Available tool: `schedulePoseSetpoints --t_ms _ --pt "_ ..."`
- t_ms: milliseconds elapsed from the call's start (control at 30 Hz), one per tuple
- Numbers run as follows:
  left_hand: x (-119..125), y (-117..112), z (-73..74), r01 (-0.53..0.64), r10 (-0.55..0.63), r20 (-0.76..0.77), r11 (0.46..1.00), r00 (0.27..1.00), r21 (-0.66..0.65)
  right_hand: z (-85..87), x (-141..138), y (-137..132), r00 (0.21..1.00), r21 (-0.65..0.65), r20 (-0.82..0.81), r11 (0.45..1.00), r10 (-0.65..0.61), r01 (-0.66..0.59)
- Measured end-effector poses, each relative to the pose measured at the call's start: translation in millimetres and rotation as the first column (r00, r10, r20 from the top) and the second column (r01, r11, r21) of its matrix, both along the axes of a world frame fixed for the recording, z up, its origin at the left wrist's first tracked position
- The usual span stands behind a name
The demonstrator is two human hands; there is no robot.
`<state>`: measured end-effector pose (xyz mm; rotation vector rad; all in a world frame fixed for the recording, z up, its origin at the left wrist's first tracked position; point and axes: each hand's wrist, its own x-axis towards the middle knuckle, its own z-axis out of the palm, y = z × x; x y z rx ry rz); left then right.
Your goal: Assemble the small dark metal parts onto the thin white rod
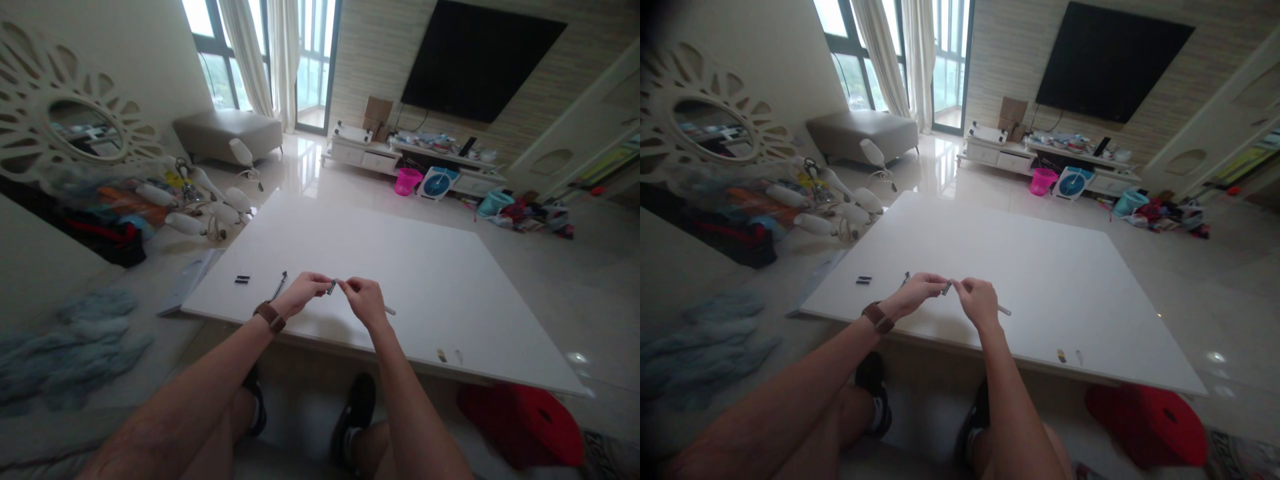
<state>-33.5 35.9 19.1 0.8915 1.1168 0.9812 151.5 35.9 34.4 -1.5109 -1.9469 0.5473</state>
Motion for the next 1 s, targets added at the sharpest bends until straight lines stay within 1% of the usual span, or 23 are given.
schedulePoseSetpoints --t_ms 33,67,100,167,200,233,267,333,367,400,467,533,600,667,700,733,800,833,867,967,1000 --pt "-0.1 0.3 0.0 0.006 -0.006 0.005 1.000 1.000 -0.001 0.5 -0.1 0.2 0.996 0.035 -0.003 0.996 -0.086 0.086" --pt "-0.2 0.6 -0.1 0.011 -0.011 0.012 1.000 1.000 -0.002 0.9 -0.1 0.3 0.990 0.055 -0.021 0.989 -0.136 0.137" --pt "-0.3 1.0 -0.4 0.012 -0.012 0.021 1.000 1.000 -0.002 1.1 -0.3 0.4 0.992 0.049 -0.041 0.991 -0.121 0.123" --pt "-0.5 1.6 -1.5 -0.007 0.008 0.033 1.000 0.999 -0.006 0.9 -1.0 0.0 0.997 -0.019 -0.071 0.999 0.041 -0.042" --pt "-0.6 1.9 -2.1 -0.018 0.018 0.035 1.000 0.999 -0.007 0.6 -1.5 -0.2 0.991 -0.050 -0.075 0.992 0.109 -0.113" --pt "-0.5 2.1 -2.6 -0.028 0.028 0.034 1.000 0.999 -0.007 0.1 -2.1 -0.4 0.990 -0.061 -0.066 0.989 0.127 -0.131" --pt "-0.4 2.3 -3.0 -0.035 0.035 0.033 0.999 0.999 -0.009 -0.3 -2.6 -0.3 0.995 -0.048 -0.051 0.994 0.091 -0.094" --pt "-0.1 2.5 -3.5 -0.041 0.041 0.030 0.999 0.999 -0.007 -1.3 -3.5 0.3 0.997 0.025 -0.045 0.998 -0.061 0.063" --pt "0.1 2.5 -3.5 -0.042 0.042 0.030 0.999 0.999 -0.004 -1.6 -3.9 0.7 0.992 0.052 -0.057 0.992 -0.109 0.112" --pt "0.4 2.6 -3.6 -0.042 0.043 0.033 0.999 0.999 -0.003 -1.9 -4.3 1.0 0.991 0.063 -0.067 0.991 -0.114 0.118" --pt "0.7 3.1 -4.0 -0.050 0.050 0.037 0.999 0.998 -0.001 -2.3 -5.3 0.7 0.997 0.043 -0.070 0.998 -0.044 0.047" --pt "0.8 4.0 -5.1 -0.071 0.071 0.032 0.997 0.997 -0.002 -2.3 -6.1 -0.7 0.998 -0.010 -0.052 0.999 0.042 -0.043" --pt "0.6 5.0 -6.5 -0.106 0.106 0.015 0.994 0.994 -0.004 -1.7 -6.4 -2.3 0.988 -0.094 -0.045 0.984 0.151 -0.154" --pt "0.3 5.7 -7.3 -0.128 0.128 0.004 0.992 0.992 -0.007 -0.7 -6.0 -3.1 0.966 -0.156 -0.085 0.954 0.243 -0.254" --pt "0.1 5.6 -7.3 -0.130 0.130 0.002 0.991 0.992 -0.008 0.0 -5.7 -3.1 0.961 -0.157 -0.115 0.951 0.250 -0.266" --pt "-0.1 5.4 -7.0 -0.123 0.123 0.001 0.992 0.992 -0.004 0.6 -5.4 -2.9 0.964 -0.137 -0.143 0.960 0.224 -0.244" --pt "-0.2 4.7 -5.9 -0.099 0.099 0.001 0.995 0.995 0.013 1.8 -4.8 -2.4 0.976 -0.085 -0.168 0.985 0.136 -0.152" --pt "-0.2 4.4 -5.4 -0.093 0.093 -0.001 0.995 0.996 0.020 2.3 -4.4 -2.3 0.981 -0.075 -0.157 0.989 0.116 -0.129" --pt "-0.2 4.2 -4.9 -0.097 0.097 -0.005 0.995 0.995 0.022 2.6 -4.1 -2.3 0.983 -0.082 -0.131 0.987 0.129 -0.140" --pt "0.0 4.2 -4.3 -0.135 0.135 -0.016 0.991 0.991 0.001 3.0 -3.2 -3.3 0.959 -0.154 -0.064 0.947 0.276 -0.282" --pt "0.2 4.2 -4.2 -0.144 0.144 -0.022 0.990 0.989 -0.005 3.0 -3.1 -3.6 0.952 -0.159 -0.062 0.939 0.298 -0.304"
